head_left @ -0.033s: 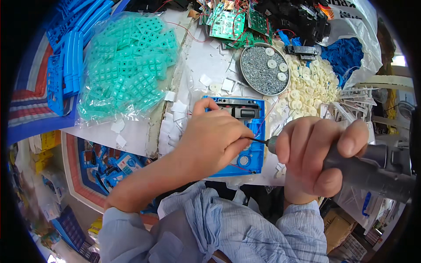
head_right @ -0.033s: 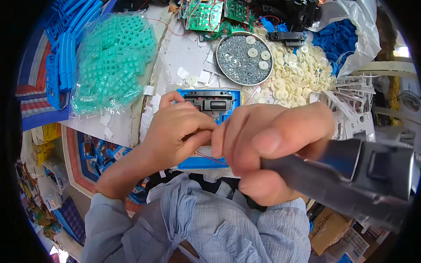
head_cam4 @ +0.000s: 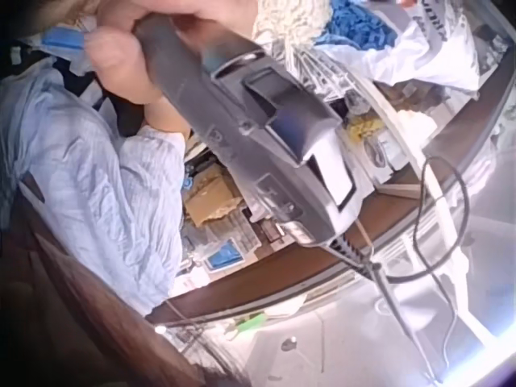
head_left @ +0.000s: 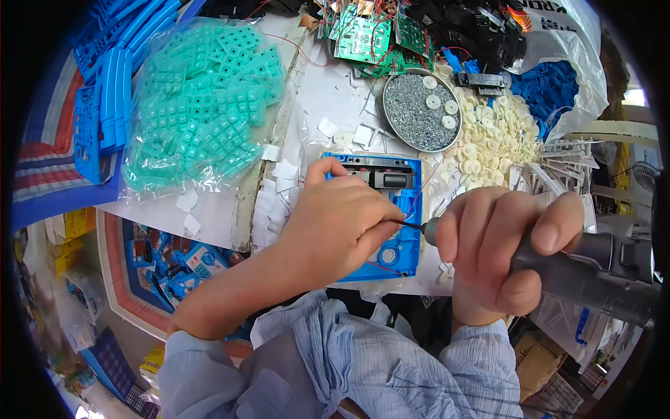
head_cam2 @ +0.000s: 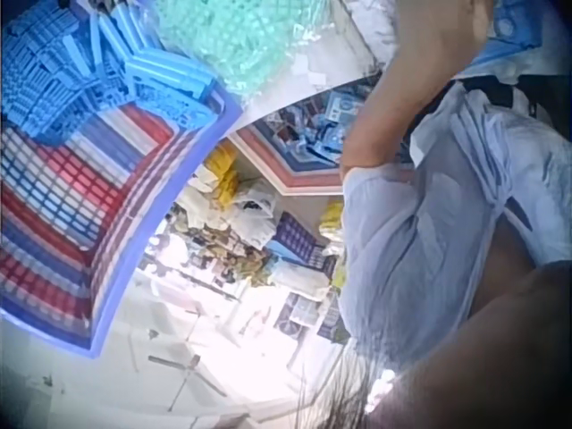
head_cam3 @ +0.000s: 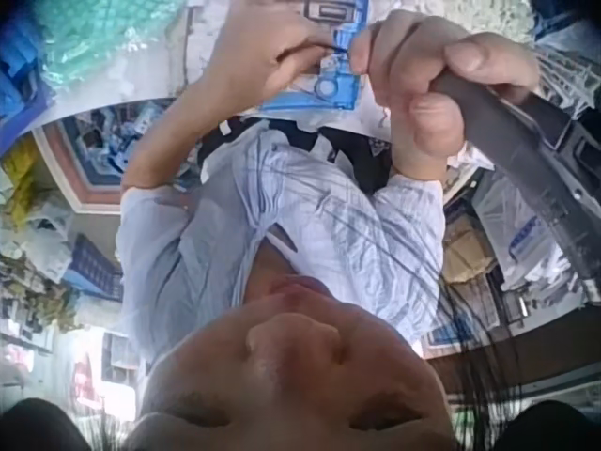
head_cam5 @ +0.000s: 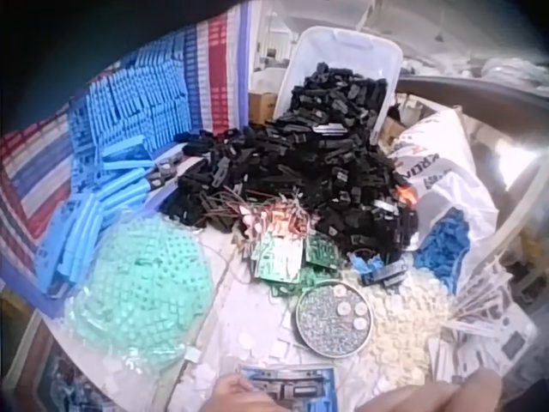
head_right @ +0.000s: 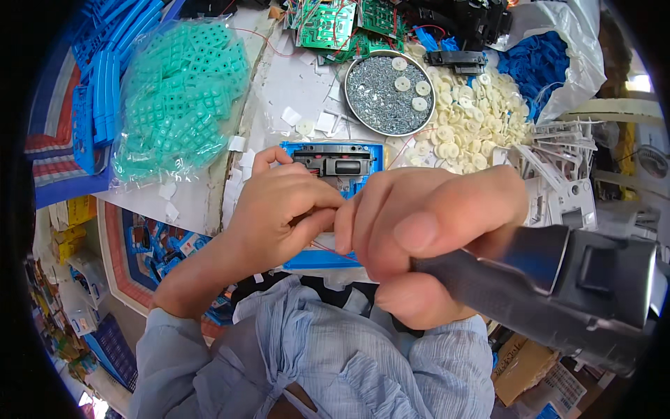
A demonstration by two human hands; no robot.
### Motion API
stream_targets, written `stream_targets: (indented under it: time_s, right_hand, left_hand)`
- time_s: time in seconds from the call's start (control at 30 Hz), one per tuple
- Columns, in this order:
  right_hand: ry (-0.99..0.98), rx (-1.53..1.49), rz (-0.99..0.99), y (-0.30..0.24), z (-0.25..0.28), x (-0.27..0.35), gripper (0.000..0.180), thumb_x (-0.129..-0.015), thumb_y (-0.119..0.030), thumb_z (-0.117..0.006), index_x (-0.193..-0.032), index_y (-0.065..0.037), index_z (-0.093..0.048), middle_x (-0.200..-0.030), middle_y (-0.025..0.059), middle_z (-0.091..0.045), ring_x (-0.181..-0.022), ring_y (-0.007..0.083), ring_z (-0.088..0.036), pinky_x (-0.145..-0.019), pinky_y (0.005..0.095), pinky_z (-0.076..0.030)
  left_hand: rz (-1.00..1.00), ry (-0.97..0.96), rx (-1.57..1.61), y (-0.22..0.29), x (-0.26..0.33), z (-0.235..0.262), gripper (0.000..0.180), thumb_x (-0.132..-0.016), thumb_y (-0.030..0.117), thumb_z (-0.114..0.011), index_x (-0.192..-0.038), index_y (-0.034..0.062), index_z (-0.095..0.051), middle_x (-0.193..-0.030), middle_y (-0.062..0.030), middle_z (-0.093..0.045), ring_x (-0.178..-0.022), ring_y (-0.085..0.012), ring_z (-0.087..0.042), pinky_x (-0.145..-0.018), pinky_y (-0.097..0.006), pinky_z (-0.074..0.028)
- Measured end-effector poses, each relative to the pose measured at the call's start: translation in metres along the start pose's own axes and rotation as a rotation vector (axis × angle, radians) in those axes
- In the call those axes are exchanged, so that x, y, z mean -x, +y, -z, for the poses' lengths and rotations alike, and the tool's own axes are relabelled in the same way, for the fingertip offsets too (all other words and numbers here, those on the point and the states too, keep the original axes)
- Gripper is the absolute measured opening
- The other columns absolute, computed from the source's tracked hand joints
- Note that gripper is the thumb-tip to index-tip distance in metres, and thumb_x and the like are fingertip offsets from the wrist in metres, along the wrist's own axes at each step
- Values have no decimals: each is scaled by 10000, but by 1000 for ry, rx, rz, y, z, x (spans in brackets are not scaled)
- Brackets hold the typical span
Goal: Assembling internal components, a circuit board, and a casing for a toy or electronic device.
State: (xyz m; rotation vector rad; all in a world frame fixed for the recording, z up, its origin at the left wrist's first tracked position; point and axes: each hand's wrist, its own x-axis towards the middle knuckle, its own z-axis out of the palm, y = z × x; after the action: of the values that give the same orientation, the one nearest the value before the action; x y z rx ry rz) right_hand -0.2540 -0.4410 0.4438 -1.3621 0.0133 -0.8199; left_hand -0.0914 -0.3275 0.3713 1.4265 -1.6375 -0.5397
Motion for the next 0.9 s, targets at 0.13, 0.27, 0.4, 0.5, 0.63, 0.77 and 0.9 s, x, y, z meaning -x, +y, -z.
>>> stream_targets:
  time_s: [0.13, 0.27, 0.4, 0.5, 0.63, 0.77, 0.9]
  right_hand:
    - [51, 24, -6, 1, -8, 0, 348, -961, -264, -759, -1178, -183, -499, -659, -36, -546, -563, 113, -499, -593, 323, -525]
    - [32, 21, -18, 0, -3, -1, 346, -964, -255, -751, -1187, -179, -497, -678, -34, -543, -585, 113, -494, -601, 317, -512]
    - [76, 54, 59, 12, 14, -7, 317, -975, -192, -706, -1203, -147, -490, -692, -6, -524, -594, 130, -487, -622, 343, -505]
    - [243, 29, 188, 44, 31, -18, 344, -949, -38, -688, -1206, -68, -461, -711, 54, -563, -541, 166, -537, -588, 382, -535]
    - [273, 53, 113, 62, 42, -19, 258, -927, -32, -703, -1091, 3, -506, -747, 82, -602, -593, 153, -608, -578, 335, -558]
    - [285, 67, 56, 66, 40, -12, 230, -909, -16, -717, -1030, 15, -524, -786, 102, -630, -639, 143, -642, -583, 293, -561]
    - [227, 179, 95, 78, 43, -9, 223, -902, 22, -708, -1029, 6, -525, -801, 101, -632, -640, 146, -643, -596, 284, -557]
  left_hand:
    - [-49, 55, -46, -3, 0, -2, 163, -768, 130, -817, -908, 147, -735, -829, 31, -720, -764, -179, -622, -933, -420, -352]
    - [-88, 63, -181, -1, -7, 0, 230, -747, 188, -845, -948, 167, -736, -873, 54, -710, -788, -169, -618, -958, -445, -339]
    - [-48, 148, -359, -1, -13, -6, 230, -755, 217, -816, -963, 146, -749, -973, 52, -690, -925, -159, -606, -1027, -539, -304]
    - [-75, 144, -488, -21, -8, -17, 241, -783, 198, -803, -1016, 161, -756, -1035, 69, -687, -977, -154, -596, -1065, -577, -266]
    - [-90, 125, -531, -26, -7, -18, 214, -813, 167, -784, -1026, 176, -767, -1044, 87, -690, -973, -149, -594, -1083, -573, -252]
    - [-87, 122, -540, -26, -6, -19, 194, -817, 167, -780, -1009, 183, -773, -1039, 93, -690, -977, -149, -592, -1083, -567, -254]
    - [-85, 129, -517, -27, -7, -20, 196, -818, 168, -780, -1014, 187, -773, -1041, 95, -691, -982, -151, -591, -1081, -567, -257]
